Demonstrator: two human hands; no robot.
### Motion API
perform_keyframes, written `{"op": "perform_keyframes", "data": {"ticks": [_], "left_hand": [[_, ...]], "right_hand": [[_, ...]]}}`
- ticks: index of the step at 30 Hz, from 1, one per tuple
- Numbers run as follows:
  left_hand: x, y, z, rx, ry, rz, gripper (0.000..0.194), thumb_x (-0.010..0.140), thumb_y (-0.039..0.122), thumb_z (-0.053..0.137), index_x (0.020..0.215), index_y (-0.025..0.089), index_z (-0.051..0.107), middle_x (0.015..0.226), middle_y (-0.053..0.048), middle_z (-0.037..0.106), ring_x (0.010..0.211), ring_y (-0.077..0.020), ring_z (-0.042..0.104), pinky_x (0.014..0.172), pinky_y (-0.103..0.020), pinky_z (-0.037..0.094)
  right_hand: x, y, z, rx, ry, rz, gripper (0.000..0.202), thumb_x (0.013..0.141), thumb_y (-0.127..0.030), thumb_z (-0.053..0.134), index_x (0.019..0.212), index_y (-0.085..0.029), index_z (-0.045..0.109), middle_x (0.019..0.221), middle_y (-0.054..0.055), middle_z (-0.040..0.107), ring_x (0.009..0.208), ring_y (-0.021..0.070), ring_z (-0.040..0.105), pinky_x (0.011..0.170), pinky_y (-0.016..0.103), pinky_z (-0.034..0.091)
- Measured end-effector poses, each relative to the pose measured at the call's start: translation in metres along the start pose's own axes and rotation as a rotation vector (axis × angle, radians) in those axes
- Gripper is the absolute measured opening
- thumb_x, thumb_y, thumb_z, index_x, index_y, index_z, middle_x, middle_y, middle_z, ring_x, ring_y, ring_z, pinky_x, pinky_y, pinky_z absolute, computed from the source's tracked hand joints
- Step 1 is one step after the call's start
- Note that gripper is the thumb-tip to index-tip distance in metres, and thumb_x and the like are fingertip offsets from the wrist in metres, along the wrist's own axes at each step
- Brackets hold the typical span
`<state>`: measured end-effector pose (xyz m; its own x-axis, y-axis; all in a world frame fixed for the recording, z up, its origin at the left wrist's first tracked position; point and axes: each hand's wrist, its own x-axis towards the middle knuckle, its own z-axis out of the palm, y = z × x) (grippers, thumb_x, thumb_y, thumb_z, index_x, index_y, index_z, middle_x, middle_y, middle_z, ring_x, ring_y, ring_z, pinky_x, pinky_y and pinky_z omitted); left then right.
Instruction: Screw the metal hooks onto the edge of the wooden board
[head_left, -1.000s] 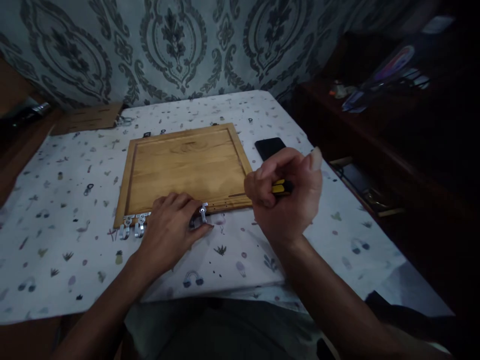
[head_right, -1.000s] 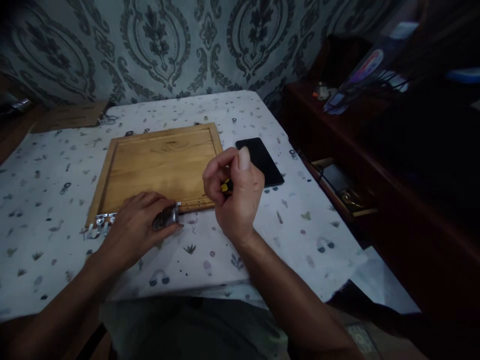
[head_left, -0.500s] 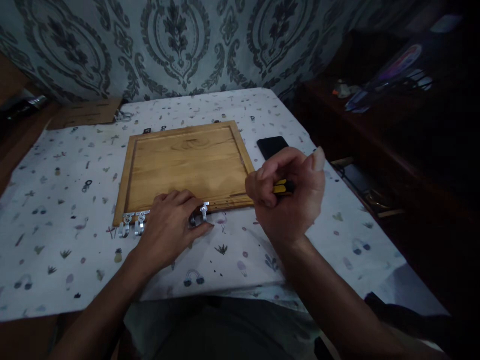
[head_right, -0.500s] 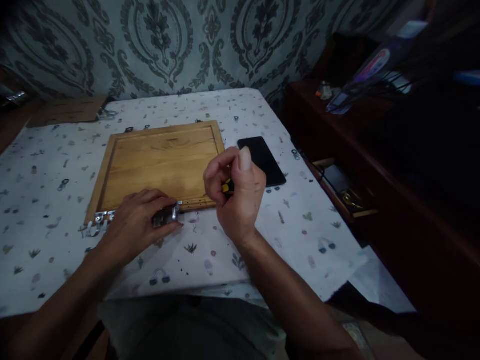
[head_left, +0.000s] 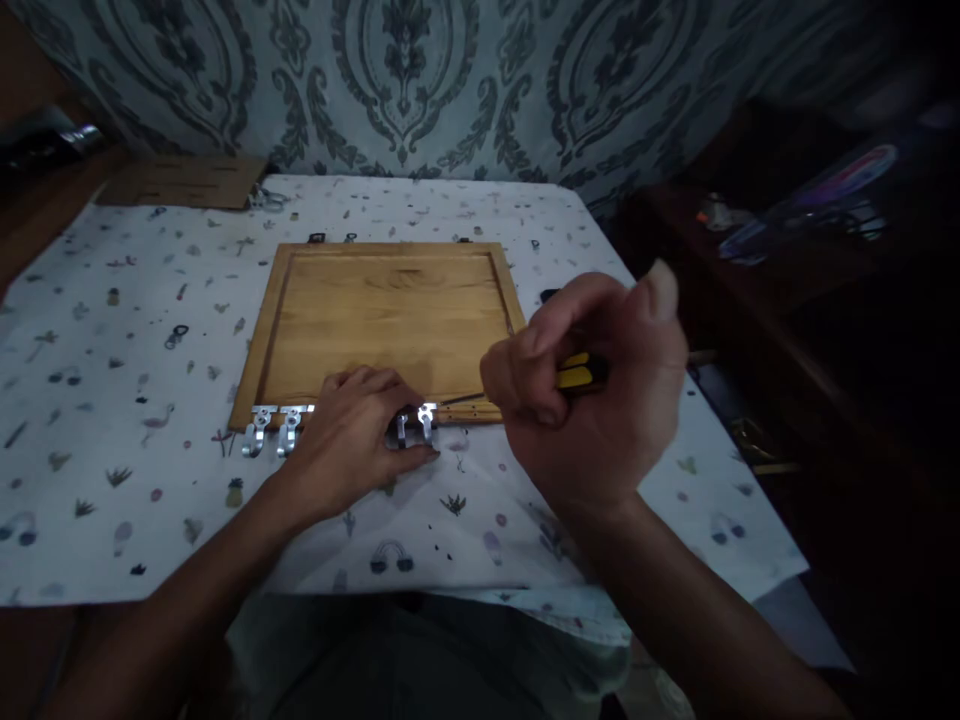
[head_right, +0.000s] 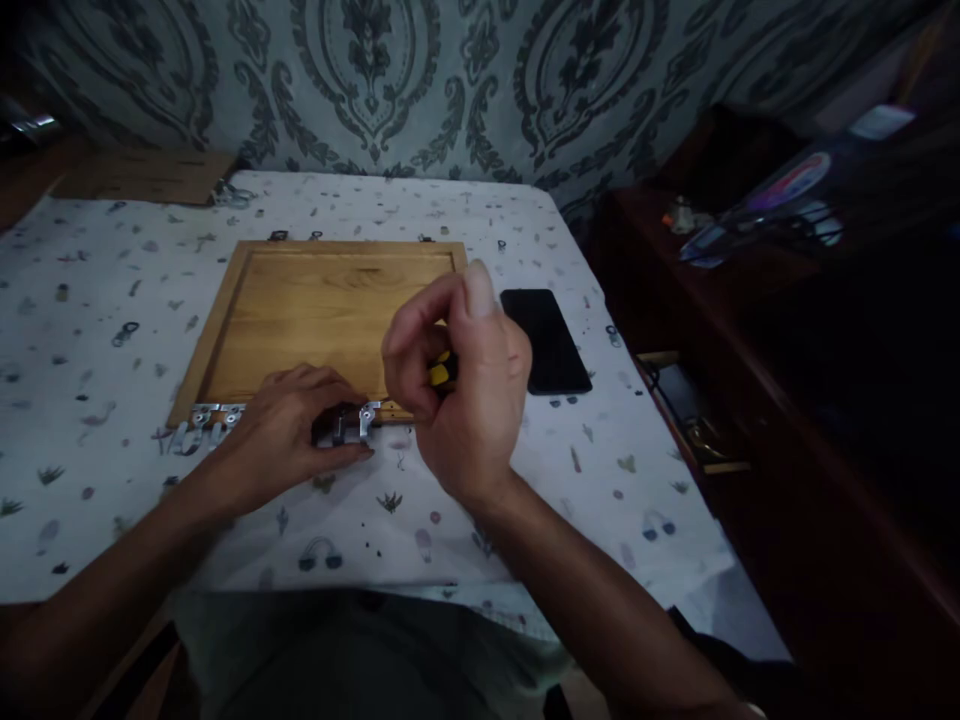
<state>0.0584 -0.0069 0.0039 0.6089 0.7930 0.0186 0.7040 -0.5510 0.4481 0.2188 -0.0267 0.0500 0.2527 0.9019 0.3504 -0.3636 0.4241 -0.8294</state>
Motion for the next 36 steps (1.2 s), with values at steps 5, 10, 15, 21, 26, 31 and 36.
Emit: {"op": "perform_keyframes", "data": {"ticks": [5,10,15,21,26,31,36], "left_hand": [[0.000,0.000,0.001,-0.019,0.021,0.016,0.031,0.081,0.039,0.076,0.105,0.021,0.070,0.098,-0.003,0.067,0.098,-0.0266,0.058,0.089,-0.044,0.040],[0.000,-0.001,0.001,-0.022,0.021,0.024,0.029,0.081,0.039,0.076,0.102,0.020,0.069,0.099,-0.003,0.067,0.098,-0.0261,0.057,0.089,-0.045,0.039],[-0.001,-0.002,0.003,0.015,0.032,0.036,0.029,0.082,0.041,0.075,0.101,0.020,0.070,0.098,-0.004,0.067,0.098,-0.0267,0.058,0.088,-0.044,0.040],[-0.002,-0.002,0.004,0.018,0.044,0.049,0.029,0.083,0.043,0.073,0.101,0.020,0.071,0.100,-0.005,0.067,0.099,-0.0279,0.058,0.088,-0.045,0.041],[-0.002,-0.003,0.004,0.016,0.032,0.045,0.030,0.083,0.042,0.074,0.103,0.020,0.070,0.100,-0.004,0.067,0.101,-0.0288,0.058,0.088,-0.045,0.041],[-0.002,-0.003,0.004,0.019,0.035,0.046,0.031,0.081,0.041,0.076,0.102,0.020,0.070,0.102,-0.005,0.068,0.101,-0.0288,0.058,0.088,-0.045,0.041],[-0.002,-0.003,0.005,0.003,0.050,0.055,0.026,0.081,0.039,0.076,0.099,0.020,0.072,0.108,-0.006,0.068,0.101,-0.0292,0.060,0.089,-0.046,0.042]], "right_hand": [[-0.001,0.011,0.005,0.009,-0.020,0.056,0.042,0.093,-0.042,0.055,0.057,-0.021,0.059,0.035,-0.009,0.029,0.032,0.0064,0.023,0.037,0.025,0.018],[0.000,0.017,0.007,-0.015,-0.024,0.046,0.048,0.095,-0.053,0.052,0.059,-0.022,0.055,0.035,-0.010,0.028,0.030,0.0062,0.020,0.035,0.024,0.020],[0.001,0.017,0.009,-0.024,-0.040,0.048,0.052,0.092,-0.062,0.052,0.059,-0.022,0.053,0.035,-0.010,0.026,0.030,0.0063,0.020,0.035,0.024,0.020],[0.003,0.019,0.009,-0.044,-0.027,0.027,0.054,0.091,-0.067,0.050,0.060,-0.023,0.053,0.035,-0.010,0.025,0.029,0.0070,0.020,0.034,0.024,0.020],[0.002,0.021,0.010,-0.004,-0.015,0.055,0.052,0.090,-0.062,0.055,0.057,-0.022,0.056,0.034,-0.010,0.027,0.030,0.0067,0.019,0.035,0.024,0.018],[0.006,0.020,0.008,-0.022,-0.181,0.113,0.045,0.092,-0.052,0.057,0.060,-0.022,0.059,0.036,-0.010,0.028,0.032,0.0065,0.020,0.036,0.025,0.016],[0.025,0.020,0.000,-0.068,-0.560,0.237,0.035,0.096,-0.038,0.049,0.069,-0.021,0.063,0.040,-0.009,0.036,0.036,0.0066,0.028,0.039,0.025,0.025]]}}
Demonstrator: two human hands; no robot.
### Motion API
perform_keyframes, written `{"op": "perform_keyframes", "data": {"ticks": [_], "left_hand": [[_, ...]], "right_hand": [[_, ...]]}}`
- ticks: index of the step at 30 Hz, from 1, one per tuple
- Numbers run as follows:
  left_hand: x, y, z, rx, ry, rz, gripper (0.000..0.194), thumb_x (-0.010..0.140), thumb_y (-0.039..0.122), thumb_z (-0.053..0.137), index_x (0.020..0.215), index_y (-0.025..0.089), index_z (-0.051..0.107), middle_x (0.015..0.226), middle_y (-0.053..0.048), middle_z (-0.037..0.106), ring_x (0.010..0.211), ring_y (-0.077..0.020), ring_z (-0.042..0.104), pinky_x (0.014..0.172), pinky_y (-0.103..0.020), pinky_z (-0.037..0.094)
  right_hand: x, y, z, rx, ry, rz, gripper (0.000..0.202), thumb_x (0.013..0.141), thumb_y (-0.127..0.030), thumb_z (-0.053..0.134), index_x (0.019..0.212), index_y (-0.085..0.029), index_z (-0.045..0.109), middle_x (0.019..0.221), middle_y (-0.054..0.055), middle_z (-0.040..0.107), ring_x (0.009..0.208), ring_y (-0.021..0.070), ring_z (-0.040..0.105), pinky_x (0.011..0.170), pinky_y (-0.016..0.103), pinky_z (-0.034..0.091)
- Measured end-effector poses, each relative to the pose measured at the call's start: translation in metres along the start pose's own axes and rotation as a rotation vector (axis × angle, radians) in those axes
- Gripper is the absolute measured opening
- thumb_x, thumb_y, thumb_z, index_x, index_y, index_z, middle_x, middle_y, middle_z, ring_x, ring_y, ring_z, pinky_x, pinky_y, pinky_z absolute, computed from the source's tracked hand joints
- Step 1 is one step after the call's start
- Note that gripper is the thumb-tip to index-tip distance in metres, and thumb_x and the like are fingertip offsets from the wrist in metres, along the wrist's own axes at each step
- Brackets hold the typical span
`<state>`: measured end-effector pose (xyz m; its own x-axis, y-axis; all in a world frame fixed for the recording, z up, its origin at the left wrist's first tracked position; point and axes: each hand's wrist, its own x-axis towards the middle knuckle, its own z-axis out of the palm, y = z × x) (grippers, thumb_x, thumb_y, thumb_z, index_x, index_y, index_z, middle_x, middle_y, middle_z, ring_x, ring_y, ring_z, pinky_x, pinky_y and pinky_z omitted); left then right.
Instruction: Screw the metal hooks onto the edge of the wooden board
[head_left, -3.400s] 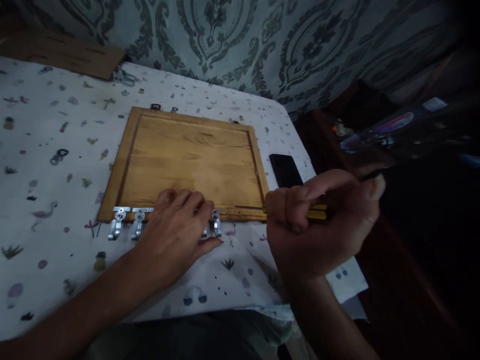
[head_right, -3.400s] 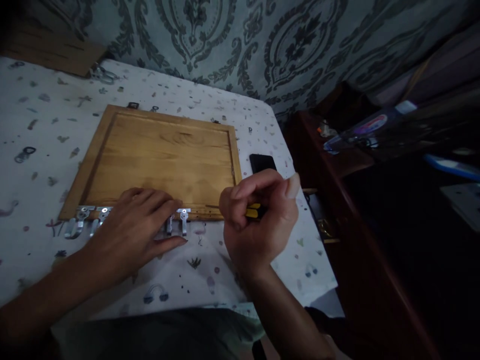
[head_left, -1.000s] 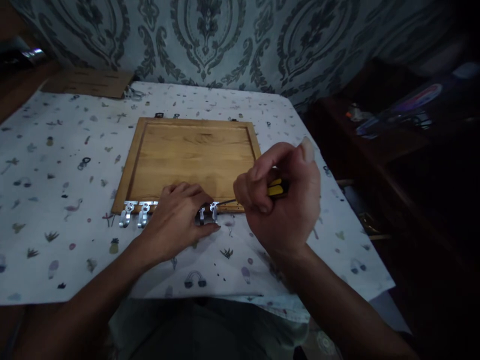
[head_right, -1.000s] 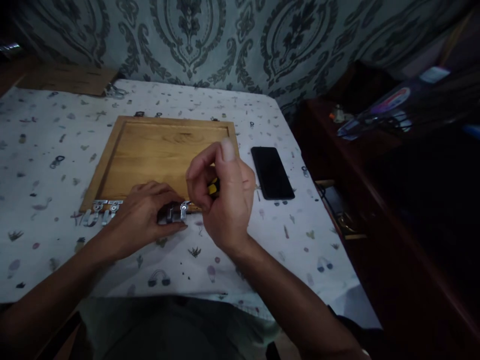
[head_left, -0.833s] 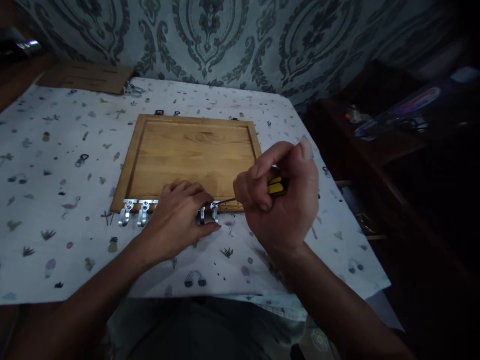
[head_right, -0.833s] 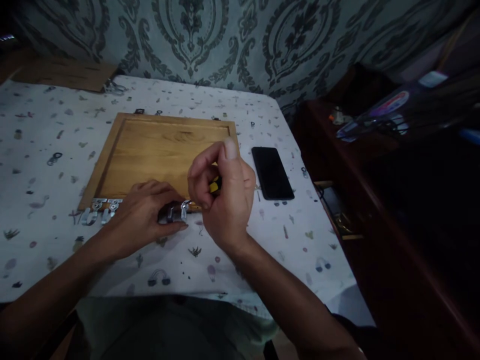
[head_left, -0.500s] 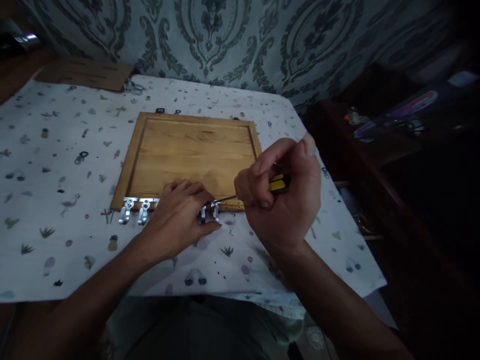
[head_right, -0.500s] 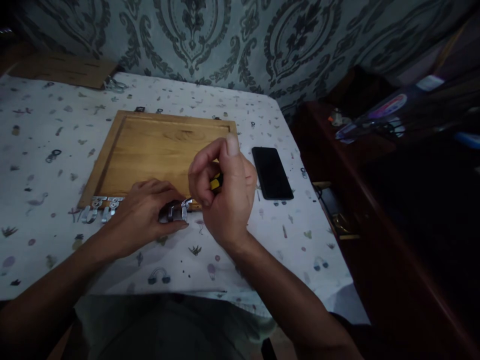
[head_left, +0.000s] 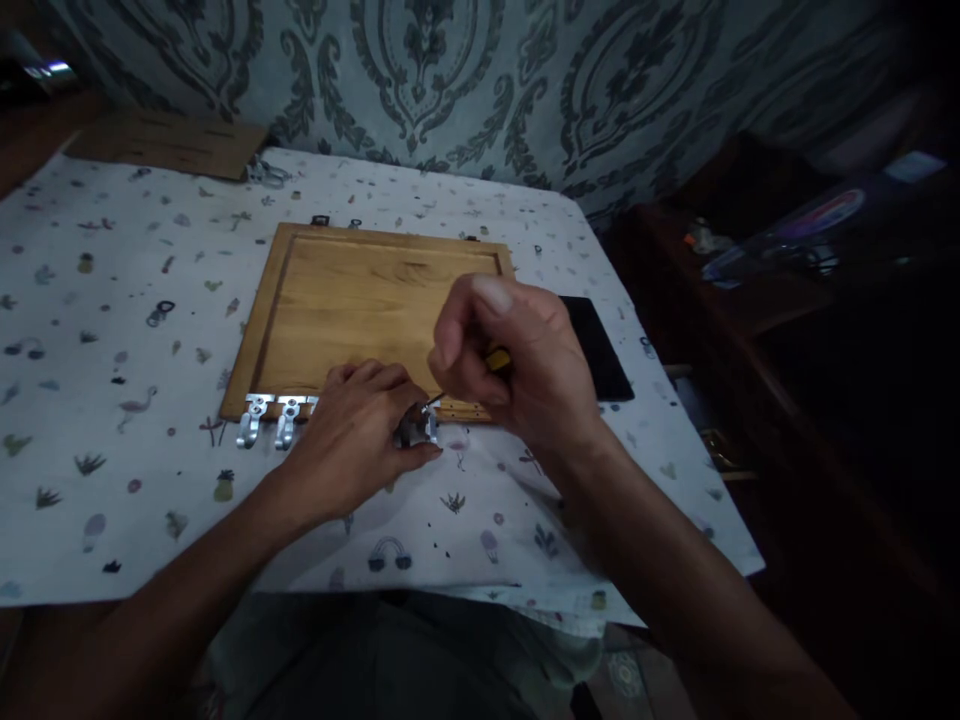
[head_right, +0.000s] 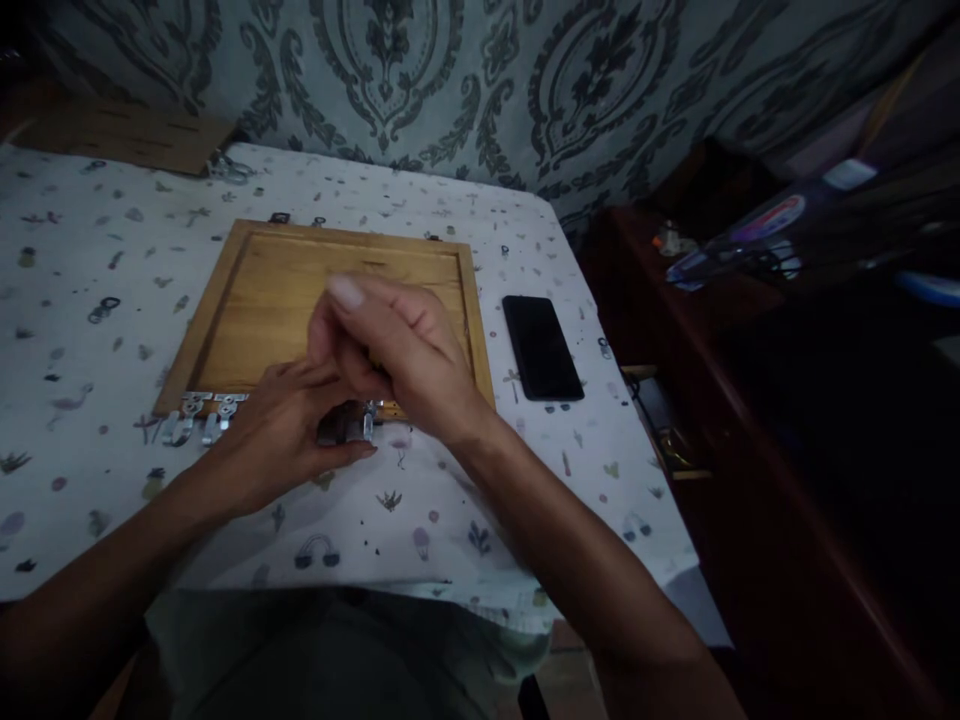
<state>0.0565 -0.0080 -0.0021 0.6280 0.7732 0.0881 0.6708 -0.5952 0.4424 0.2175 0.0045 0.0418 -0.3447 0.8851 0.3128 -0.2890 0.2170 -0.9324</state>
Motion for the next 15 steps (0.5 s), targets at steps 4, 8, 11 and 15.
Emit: {"op": "perform_keyframes", "data": {"ticks": [4,8,11,15], "left_hand": [[0.001,-0.001,0.001,0.021,0.011,0.013,0.029,0.081,0.041,0.077,0.099,0.019,0.071,0.107,-0.007,0.069,0.102,-0.0305,0.059,0.088,-0.047,0.042],[0.000,0.000,-0.001,0.005,-0.012,0.006,0.026,0.082,0.039,0.076,0.098,0.020,0.070,0.104,-0.005,0.068,0.102,-0.0292,0.058,0.088,-0.046,0.042],[0.000,0.001,-0.002,0.011,-0.028,-0.003,0.026,0.083,0.040,0.074,0.099,0.019,0.070,0.104,-0.005,0.067,0.102,-0.0291,0.057,0.089,-0.047,0.041],[0.000,0.001,-0.001,0.025,-0.012,-0.010,0.029,0.082,0.041,0.075,0.101,0.019,0.071,0.105,-0.006,0.068,0.101,-0.0305,0.058,0.088,-0.047,0.042]], "right_hand": [[0.010,-0.003,-0.012,-0.056,-0.154,0.094,0.036,0.093,-0.043,0.050,0.074,-0.019,0.067,0.050,-0.007,0.052,0.045,0.0060,0.046,0.048,0.023,0.041],[0.011,-0.005,-0.015,0.042,-0.180,0.115,0.030,0.092,-0.044,0.054,0.089,-0.021,0.074,0.044,-0.009,0.049,0.037,0.0047,0.041,0.042,0.019,0.039],[0.009,-0.005,-0.010,0.077,-0.131,0.126,0.030,0.093,-0.035,0.048,0.092,-0.020,0.074,0.039,-0.014,0.031,0.032,0.0001,0.023,0.037,0.014,0.027],[0.006,-0.003,0.004,0.065,0.055,0.091,0.027,0.093,-0.030,0.044,0.083,-0.019,0.067,0.040,-0.014,0.025,0.032,0.0007,0.021,0.036,0.015,0.023]]}}
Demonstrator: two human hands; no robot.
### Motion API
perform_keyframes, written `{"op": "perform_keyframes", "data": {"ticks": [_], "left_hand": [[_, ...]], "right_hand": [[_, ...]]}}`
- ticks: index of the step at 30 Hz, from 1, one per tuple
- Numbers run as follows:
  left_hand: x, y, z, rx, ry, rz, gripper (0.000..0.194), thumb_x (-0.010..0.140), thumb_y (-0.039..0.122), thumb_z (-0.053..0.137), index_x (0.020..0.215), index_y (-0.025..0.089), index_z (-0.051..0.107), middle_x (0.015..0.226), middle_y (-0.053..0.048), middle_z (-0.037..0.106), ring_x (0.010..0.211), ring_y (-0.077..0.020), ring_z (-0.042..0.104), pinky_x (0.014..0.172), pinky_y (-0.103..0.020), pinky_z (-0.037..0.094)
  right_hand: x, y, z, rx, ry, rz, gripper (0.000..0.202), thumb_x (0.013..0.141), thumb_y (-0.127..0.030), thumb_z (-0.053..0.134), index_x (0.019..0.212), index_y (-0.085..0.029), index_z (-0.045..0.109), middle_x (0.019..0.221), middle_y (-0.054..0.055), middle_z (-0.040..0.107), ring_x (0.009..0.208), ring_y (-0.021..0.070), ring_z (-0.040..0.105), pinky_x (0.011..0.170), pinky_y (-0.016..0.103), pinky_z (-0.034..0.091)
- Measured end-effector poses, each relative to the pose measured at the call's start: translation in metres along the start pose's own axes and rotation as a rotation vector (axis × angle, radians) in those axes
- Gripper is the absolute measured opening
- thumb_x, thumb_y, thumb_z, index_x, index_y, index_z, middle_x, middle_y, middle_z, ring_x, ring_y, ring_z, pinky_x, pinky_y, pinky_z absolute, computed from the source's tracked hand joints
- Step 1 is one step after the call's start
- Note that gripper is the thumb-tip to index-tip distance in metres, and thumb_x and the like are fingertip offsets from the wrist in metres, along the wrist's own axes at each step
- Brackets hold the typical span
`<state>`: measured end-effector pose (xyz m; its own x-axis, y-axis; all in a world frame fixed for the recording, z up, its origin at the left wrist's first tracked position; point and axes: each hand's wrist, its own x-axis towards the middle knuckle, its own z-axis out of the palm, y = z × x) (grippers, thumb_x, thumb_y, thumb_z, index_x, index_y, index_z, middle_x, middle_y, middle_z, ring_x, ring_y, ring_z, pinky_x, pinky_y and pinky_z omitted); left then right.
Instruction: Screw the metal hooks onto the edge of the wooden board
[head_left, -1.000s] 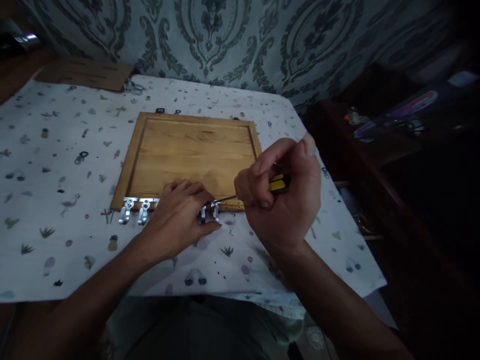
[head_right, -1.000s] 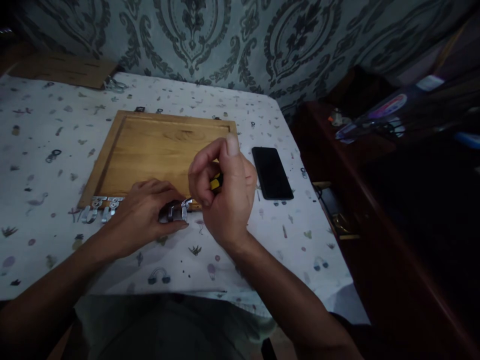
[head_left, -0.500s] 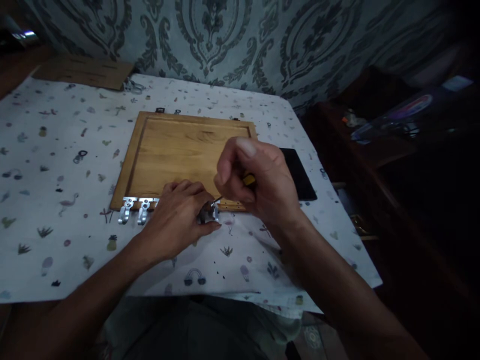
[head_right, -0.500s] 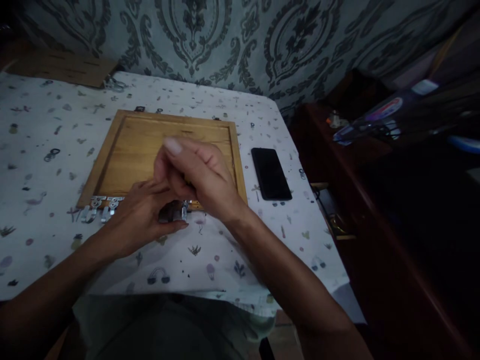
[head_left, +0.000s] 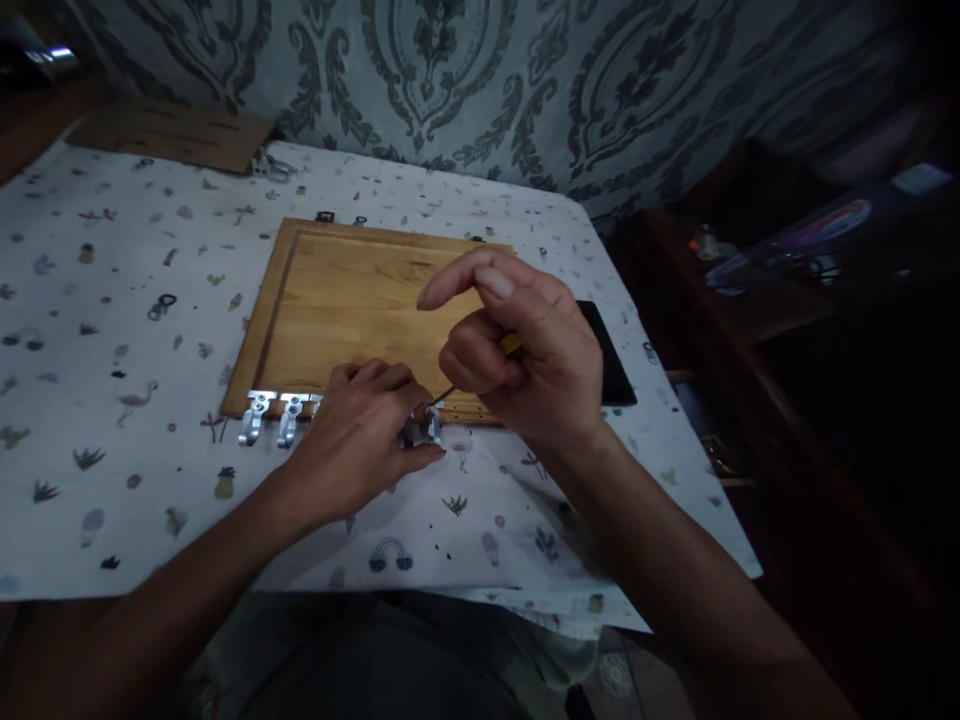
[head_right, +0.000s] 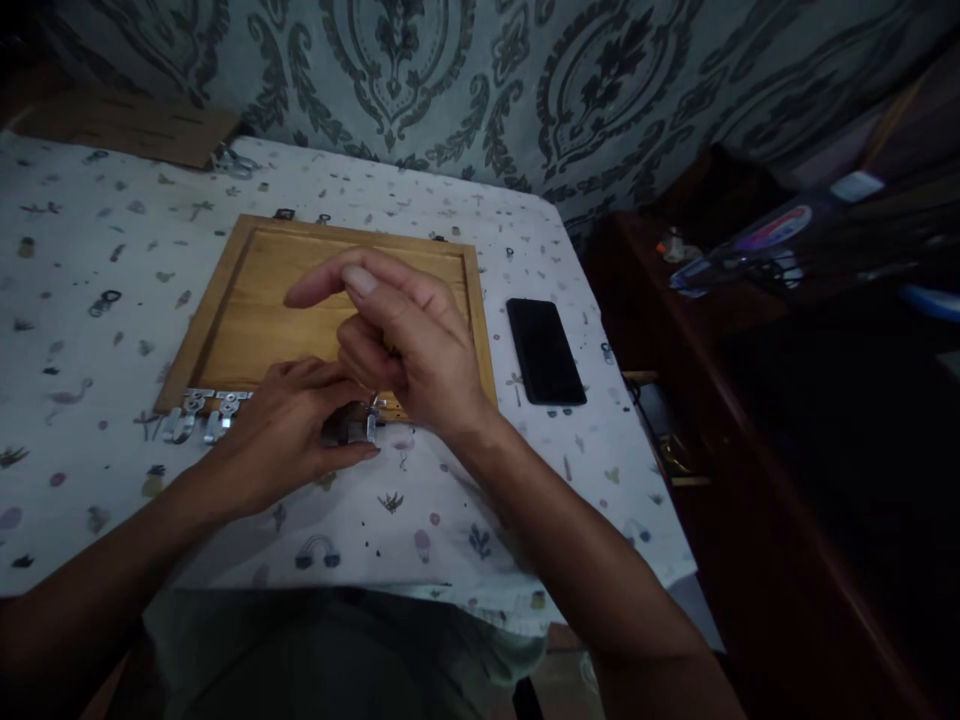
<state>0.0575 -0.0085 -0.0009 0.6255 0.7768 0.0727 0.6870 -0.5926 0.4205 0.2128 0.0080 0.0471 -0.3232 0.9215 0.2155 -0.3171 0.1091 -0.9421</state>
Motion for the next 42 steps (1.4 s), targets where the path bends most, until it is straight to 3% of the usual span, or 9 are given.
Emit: {"op": "perform_keyframes", "data": {"ticks": [5,9,16,24,28,34,38,42], "left_hand": [[0.000,-0.002,0.001,-0.019,0.001,0.007,0.029,0.083,0.040,0.075,0.103,0.019,0.071,0.110,-0.007,0.068,0.104,-0.0302,0.058,0.090,-0.048,0.041],[-0.001,-0.003,0.001,-0.006,-0.004,0.010,0.030,0.083,0.042,0.074,0.100,0.018,0.071,0.101,-0.006,0.067,0.101,-0.0295,0.058,0.088,-0.047,0.041],[0.000,-0.002,0.002,-0.006,-0.005,0.020,0.031,0.084,0.043,0.073,0.100,0.017,0.068,0.099,-0.005,0.066,0.101,-0.0285,0.057,0.089,-0.046,0.039],[0.001,-0.002,0.001,-0.003,-0.009,0.016,0.033,0.083,0.042,0.075,0.102,0.016,0.069,0.099,-0.004,0.066,0.101,-0.0288,0.057,0.090,-0.047,0.039],[0.001,-0.001,0.001,-0.002,-0.018,0.002,0.035,0.082,0.044,0.075,0.102,0.016,0.069,0.101,-0.005,0.066,0.102,-0.0299,0.057,0.091,-0.048,0.039],[0.000,-0.002,0.002,-0.012,-0.007,0.010,0.033,0.083,0.045,0.074,0.101,0.017,0.068,0.100,-0.004,0.066,0.103,-0.0285,0.057,0.091,-0.047,0.038],[-0.001,-0.002,0.002,0.000,-0.028,0.001,0.032,0.084,0.044,0.073,0.099,0.017,0.067,0.101,-0.005,0.066,0.103,-0.0292,0.056,0.091,-0.047,0.038],[0.000,-0.001,0.001,-0.010,-0.028,-0.002,0.033,0.084,0.046,0.072,0.096,0.016,0.067,0.100,-0.005,0.065,0.103,-0.0290,0.056,0.091,-0.047,0.038]], "right_hand": [[-0.004,0.006,0.018,0.004,0.247,-0.150,0.021,0.089,-0.037,0.059,0.075,-0.022,0.062,0.040,-0.013,0.021,0.032,0.0056,0.017,0.034,0.023,0.017],[-0.006,0.011,0.028,-0.014,0.435,-0.211,0.022,0.092,-0.032,0.054,0.073,-0.024,0.060,0.044,-0.011,0.022,0.034,0.0067,0.019,0.035,0.023,0.015],[-0.008,0.014,0.033,-0.091,0.556,-0.266,0.024,0.094,-0.029,0.046,0.072,-0.026,0.056,0.044,-0.011,0.024,0.034,0.0077,0.016,0.034,0.022,0.016],[-0.007,0.013,0.035,-0.099,0.602,-0.264,0.029,0.097,-0.027,0.041,0.072,-0.026,0.057,0.040,-0.010,0.021,0.033,0.0087,0.014,0.035,0.023,0.018],[-0.009,0.014,0.030,-0.091,0.542,-0.265,0.024,0.094,-0.029,0.049,0.071,-0.025,0.056,0.040,-0.011,0.023,0.033,0.0074,0.014,0.035,0.022,0.019],[-0.022,-0.005,0.030,-0.146,0.565,-0.320,0.027,0.097,-0.027,0.046,0.072,-0.024,0.053,0.041,-0.011,0.023,0.034,0.0064,0.015,0.038,0.020,0.022],[-0.026,-0.013,0.032,-0.130,0.499,-0.281,0.029,0.097,-0.023,0.042,0.072,-0.023,0.056,0.041,-0.011,0.024,0.033,0.0056,0.013,0.037,0.019,0.023],[-0.026,-0.002,0.029,-0.082,0.449,-0.260,0.030,0.097,-0.027,0.047,0.071,-0.021,0.059,0.040,-0.011,0.025,0.033,0.0049,0.014,0.036,0.019,0.022]]}}
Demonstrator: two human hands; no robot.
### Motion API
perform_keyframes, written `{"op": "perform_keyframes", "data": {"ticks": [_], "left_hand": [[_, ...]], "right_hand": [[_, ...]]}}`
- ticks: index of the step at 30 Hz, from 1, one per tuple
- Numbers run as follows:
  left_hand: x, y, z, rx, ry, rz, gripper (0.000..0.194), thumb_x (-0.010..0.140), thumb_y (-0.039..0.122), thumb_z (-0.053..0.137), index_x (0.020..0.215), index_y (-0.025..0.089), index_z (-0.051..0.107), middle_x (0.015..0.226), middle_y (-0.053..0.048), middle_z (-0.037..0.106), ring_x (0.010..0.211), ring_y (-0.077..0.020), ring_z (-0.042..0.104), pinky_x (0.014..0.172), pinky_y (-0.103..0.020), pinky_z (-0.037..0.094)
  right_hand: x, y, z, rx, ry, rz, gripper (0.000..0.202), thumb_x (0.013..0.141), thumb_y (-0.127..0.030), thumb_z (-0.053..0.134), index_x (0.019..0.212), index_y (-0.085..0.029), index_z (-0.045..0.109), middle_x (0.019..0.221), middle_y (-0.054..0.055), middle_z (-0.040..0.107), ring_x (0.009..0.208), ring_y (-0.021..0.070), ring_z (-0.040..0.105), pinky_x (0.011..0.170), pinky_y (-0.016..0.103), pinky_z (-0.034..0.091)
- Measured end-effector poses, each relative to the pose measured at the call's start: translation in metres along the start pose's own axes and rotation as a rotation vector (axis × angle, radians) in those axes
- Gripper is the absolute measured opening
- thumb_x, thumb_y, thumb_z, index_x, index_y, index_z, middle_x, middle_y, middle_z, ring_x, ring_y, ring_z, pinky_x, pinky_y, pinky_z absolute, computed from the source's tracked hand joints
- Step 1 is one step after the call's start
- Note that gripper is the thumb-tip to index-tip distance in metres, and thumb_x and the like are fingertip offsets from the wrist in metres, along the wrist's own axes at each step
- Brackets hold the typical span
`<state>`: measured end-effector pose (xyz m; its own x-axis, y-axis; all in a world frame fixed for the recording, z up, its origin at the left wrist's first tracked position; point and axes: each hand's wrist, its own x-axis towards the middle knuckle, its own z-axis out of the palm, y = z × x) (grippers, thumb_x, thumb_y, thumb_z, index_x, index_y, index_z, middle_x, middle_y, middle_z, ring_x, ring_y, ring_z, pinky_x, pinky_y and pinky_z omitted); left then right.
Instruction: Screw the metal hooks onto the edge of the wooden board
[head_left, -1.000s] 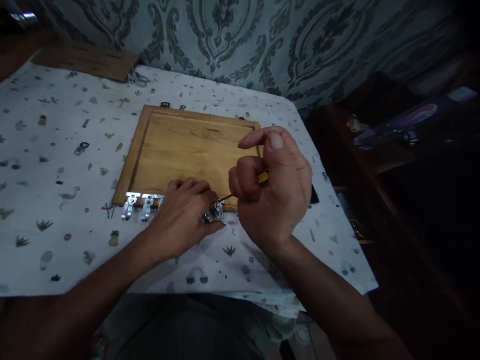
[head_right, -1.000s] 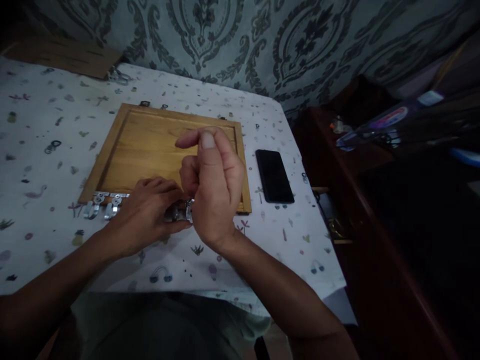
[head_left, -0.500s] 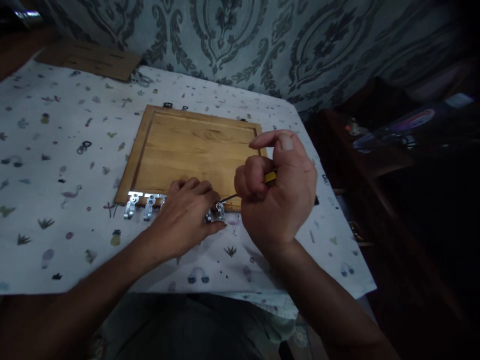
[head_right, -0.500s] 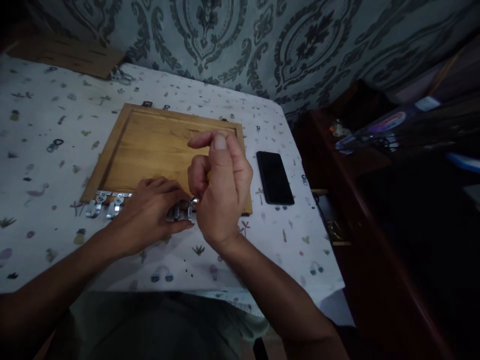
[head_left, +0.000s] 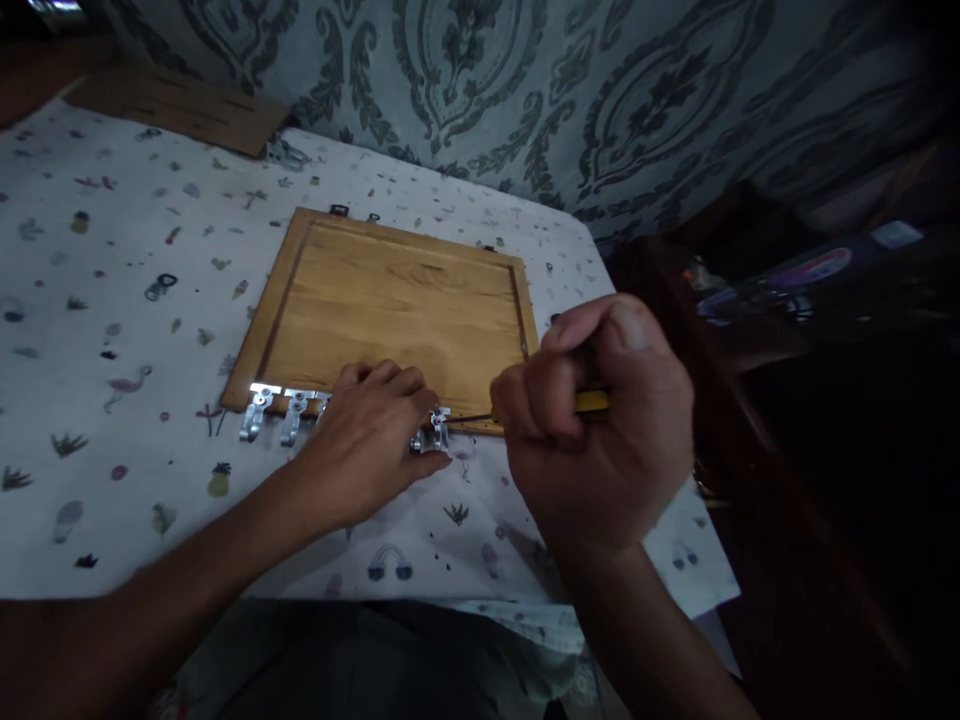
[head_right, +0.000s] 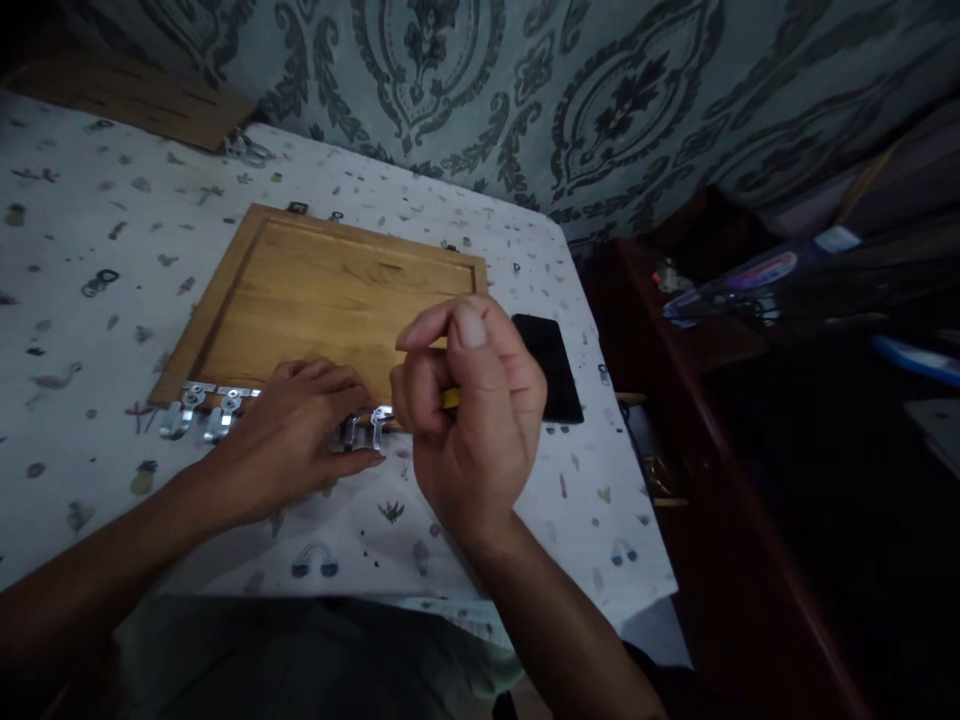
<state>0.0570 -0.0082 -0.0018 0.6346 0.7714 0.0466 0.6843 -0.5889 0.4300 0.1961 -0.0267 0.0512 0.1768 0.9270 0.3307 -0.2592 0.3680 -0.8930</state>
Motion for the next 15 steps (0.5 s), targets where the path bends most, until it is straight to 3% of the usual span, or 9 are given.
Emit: {"op": "perform_keyframes", "data": {"ticks": [15], "left_hand": [[-0.0015,-0.0002,0.0005,-0.019,0.006,0.015,0.032,0.086,0.045,0.071,0.096,0.016,0.065,0.101,-0.006,0.065,0.103,-0.0296,0.057,0.089,-0.047,0.037]], "right_hand": [[-0.0030,0.0072,-0.0021,-0.021,0.031,0.010,0.029,0.096,-0.027,0.049,0.070,-0.021,0.060,0.039,-0.011,0.025,0.032,0.0054,0.013,0.036,0.019,0.023]]}}
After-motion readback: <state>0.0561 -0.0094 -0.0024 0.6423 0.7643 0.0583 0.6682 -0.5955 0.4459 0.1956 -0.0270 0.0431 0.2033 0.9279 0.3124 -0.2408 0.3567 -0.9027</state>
